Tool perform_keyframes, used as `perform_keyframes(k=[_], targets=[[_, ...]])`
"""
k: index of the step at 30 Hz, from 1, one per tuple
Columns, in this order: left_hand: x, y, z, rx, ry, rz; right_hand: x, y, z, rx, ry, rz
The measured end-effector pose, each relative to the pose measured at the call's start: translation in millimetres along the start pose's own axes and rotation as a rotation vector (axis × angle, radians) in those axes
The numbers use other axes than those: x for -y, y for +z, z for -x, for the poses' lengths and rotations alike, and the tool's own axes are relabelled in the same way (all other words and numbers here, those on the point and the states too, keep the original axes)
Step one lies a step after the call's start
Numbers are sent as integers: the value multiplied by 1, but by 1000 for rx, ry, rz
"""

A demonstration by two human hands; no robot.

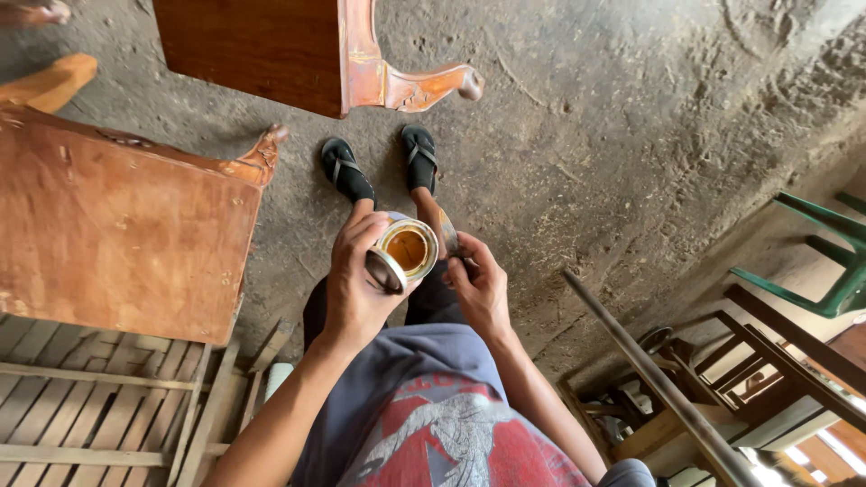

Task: The person applies wood filler to the joints and legs of wooden chairs using a small putty knife, repeatedly dipping the tool into a small can of filler before wiping it onto various parts of the furniture frames.

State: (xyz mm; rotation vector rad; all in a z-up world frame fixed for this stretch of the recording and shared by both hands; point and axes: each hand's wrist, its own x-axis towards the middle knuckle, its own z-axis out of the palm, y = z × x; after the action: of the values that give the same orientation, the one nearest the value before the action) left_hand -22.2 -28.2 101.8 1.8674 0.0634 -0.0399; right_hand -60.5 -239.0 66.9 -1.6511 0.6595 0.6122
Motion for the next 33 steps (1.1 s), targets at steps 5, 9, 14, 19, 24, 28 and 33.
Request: perform_keyframes(k=[5,9,14,19,24,28,33], targets=[[-29,0,7,0,85,-55,50,-23,56,-47,-112,2],[-49,10,8,46,110,45,109,-46,91,-73,-675,649],[-75,18,6,11,236,44,152,-63,117,-73,-793,915],[-101,11,13,-28,238,54,170,-92,156,-110,-874,1119],[-128,25,34,-38,335,-64,176,-96,168,-95,-1072,1148],[-138,35,60,-125,338,-53,173,-134,194,-75,-1125,1261],[-147,54,94,-58,383,-111,161,-189,208,-25,-1088,1009]])
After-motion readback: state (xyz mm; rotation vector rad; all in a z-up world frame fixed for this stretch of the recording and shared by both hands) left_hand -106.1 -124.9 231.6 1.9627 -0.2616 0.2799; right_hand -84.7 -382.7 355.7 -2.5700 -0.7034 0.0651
